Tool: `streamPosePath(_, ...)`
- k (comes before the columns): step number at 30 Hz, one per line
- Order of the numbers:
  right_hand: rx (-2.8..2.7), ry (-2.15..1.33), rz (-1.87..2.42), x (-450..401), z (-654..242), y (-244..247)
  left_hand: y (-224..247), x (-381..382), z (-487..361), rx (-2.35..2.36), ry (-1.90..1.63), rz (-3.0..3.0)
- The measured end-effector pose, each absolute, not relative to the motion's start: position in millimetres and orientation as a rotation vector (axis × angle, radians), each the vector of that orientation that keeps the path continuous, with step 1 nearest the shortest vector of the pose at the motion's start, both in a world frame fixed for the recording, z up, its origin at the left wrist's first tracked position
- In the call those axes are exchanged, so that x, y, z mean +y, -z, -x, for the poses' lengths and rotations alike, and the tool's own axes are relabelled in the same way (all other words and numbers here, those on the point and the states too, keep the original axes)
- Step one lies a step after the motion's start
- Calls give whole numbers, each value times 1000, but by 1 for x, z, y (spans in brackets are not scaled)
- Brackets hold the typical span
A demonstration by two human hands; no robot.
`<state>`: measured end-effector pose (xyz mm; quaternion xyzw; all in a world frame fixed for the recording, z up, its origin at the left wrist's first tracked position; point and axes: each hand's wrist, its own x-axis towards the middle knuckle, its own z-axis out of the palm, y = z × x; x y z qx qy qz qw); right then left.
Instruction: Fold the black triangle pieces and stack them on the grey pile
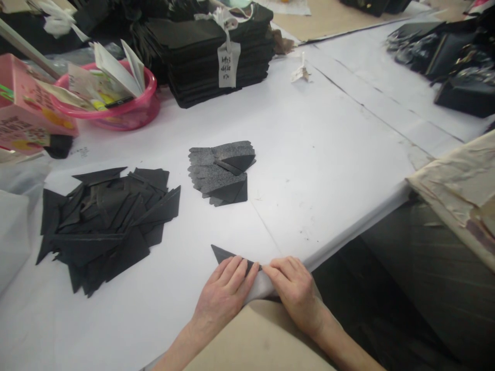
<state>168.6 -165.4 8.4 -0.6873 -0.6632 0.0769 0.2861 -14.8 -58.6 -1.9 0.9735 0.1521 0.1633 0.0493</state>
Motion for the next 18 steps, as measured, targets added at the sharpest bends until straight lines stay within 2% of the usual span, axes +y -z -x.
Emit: streamPosePath(18, -1822, -202, 1805, -172, -172, -5, 0, -62, 14, 449, -430, -3068)
